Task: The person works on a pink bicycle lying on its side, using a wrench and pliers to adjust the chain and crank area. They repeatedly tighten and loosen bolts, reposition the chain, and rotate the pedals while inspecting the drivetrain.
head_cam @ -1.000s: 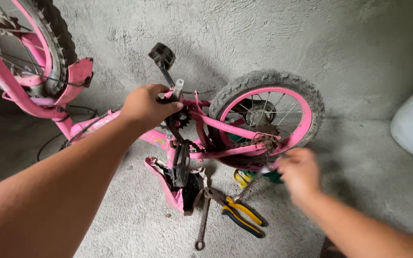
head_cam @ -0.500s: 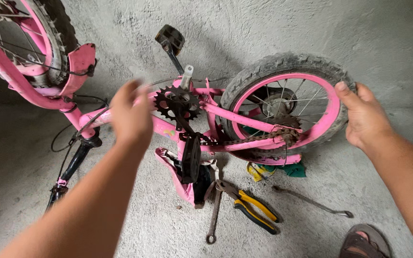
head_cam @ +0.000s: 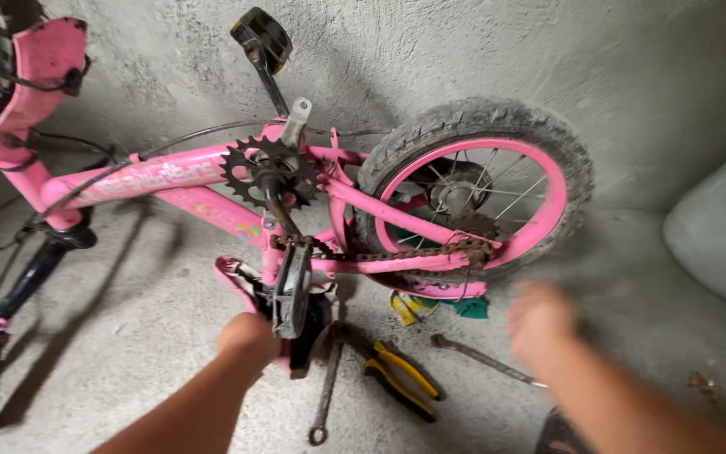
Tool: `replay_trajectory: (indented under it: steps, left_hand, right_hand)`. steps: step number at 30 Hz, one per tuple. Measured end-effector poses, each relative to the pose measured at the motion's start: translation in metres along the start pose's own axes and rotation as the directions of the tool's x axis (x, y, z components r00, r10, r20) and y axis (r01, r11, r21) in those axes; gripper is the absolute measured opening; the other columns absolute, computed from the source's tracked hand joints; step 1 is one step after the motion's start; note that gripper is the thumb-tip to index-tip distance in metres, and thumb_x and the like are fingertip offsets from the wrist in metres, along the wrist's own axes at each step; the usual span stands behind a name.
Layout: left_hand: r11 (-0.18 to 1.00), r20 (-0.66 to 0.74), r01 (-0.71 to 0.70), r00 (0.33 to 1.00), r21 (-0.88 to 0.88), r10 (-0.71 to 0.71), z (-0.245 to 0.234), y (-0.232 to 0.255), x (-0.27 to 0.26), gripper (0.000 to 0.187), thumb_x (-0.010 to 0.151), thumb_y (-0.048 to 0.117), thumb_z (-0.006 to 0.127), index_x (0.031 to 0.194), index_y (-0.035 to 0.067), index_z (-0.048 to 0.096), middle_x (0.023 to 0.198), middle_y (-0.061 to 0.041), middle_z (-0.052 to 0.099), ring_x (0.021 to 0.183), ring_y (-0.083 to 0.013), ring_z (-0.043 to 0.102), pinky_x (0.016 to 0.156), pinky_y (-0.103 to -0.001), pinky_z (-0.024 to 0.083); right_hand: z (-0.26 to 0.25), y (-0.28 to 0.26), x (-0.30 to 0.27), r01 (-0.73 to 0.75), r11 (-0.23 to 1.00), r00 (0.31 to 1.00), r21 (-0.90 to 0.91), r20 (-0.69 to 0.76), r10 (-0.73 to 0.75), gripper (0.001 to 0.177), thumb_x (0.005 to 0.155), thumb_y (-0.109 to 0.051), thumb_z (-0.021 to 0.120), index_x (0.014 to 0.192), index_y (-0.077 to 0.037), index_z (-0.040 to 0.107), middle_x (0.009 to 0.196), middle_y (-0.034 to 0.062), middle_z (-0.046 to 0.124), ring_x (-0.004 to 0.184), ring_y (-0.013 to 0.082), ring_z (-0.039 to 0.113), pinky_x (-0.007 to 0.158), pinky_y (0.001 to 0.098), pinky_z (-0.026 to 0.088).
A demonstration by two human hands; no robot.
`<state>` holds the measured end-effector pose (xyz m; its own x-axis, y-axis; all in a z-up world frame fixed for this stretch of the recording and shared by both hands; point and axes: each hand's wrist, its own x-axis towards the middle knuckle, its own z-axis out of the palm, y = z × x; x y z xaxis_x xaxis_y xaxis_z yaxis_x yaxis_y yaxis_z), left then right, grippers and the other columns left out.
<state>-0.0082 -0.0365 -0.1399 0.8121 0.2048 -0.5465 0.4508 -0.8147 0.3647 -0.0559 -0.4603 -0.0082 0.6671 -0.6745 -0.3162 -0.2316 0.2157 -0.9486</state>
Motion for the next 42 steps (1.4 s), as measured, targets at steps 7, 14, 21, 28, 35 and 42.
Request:
replay_trajectory:
  steps: [7,14,21,28,35,42]
  left_hand:
    - [0.993,0.188,-0.007,0.982,0.114,-0.014,-0.009,0.007,0.008,0.023,0.085,0.021,0.069,0.090,0.001,0.079,0.092,-0.019,0.080,0.076,-0.0281,0.077,0.066,-0.038,0.059]
    - [0.660,0.327,0.398,0.915,-0.638,-0.236,0.026,-0.007,0.016,0.022,0.095,0.013,0.060,0.086,-0.001,0.075,0.085,-0.017,0.078,0.065,-0.0262,0.074,0.056,-0.037,0.060]
    - [0.995,0.473,0.049,0.881,-0.088,-0.001,0.089,-0.041,0.100,0.003,0.089,0.008,0.078,0.088,0.010,0.080,0.090,0.002,0.077,0.086,-0.0096,0.070,0.073,-0.026,0.060]
    - [0.859,0.323,0.244,0.941,-0.450,-0.098,0.055,-0.034,0.044,0.007,0.087,0.002,0.071,0.090,-0.004,0.074,0.097,-0.013,0.076,0.088,-0.0247,0.073,0.082,-0.037,0.061]
    - [0.079,0.397,0.434,0.873,-0.898,-0.285,0.015,0.015,0.015,0.007,0.092,-0.010,0.052,0.090,-0.012,0.058,0.095,-0.024,0.062,0.086,-0.0351,0.065,0.086,-0.051,0.063]
    - [0.143,0.341,0.356,0.932,-0.923,-0.122,0.030,0.016,0.052,0.013,0.093,-0.011,0.045,0.090,-0.007,0.057,0.092,-0.020,0.060,0.081,-0.0310,0.064,0.085,-0.049,0.061]
  right_hand:
    - [0.095,0.010,-0.102,-0.171,0.966,0.846,-0.192,0.475,0.244,0.043,0.086,-0.034,0.075,0.122,-0.011,0.067,0.109,0.0067,0.067,0.090,0.0197,0.063,0.075,0.0359,0.049]
    - [0.146,0.006,-0.109,-0.383,0.918,0.806,0.104,0.523,0.277,0.062,0.097,-0.043,0.057,0.141,-0.002,0.047,0.147,0.0250,0.052,0.139,0.0395,0.048,0.113,0.0534,0.037]
    - [0.172,0.004,-0.117,-0.428,0.868,0.876,0.253,0.353,0.329,0.046,0.100,-0.037,0.051,0.131,-0.003,0.049,0.137,0.0254,0.062,0.126,0.0430,0.063,0.108,0.0568,0.050]
    - [0.175,-0.002,-0.119,-0.434,0.871,0.877,0.228,0.329,0.351,0.043,0.102,-0.036,0.048,0.127,-0.002,0.053,0.131,0.0271,0.064,0.119,0.0431,0.066,0.104,0.0560,0.052]
    - [0.181,0.034,-0.065,-0.363,0.909,0.895,0.206,0.349,0.278,0.042,0.109,-0.039,0.053,0.118,0.001,0.055,0.109,0.0199,0.061,0.098,0.0323,0.057,0.108,0.0569,0.041]
    - [0.197,0.038,-0.026,-0.391,0.903,0.810,0.182,0.533,0.243,0.040,0.107,-0.036,0.043,0.116,0.000,0.058,0.111,0.0210,0.071,0.102,0.0351,0.070,0.096,0.0490,0.056]
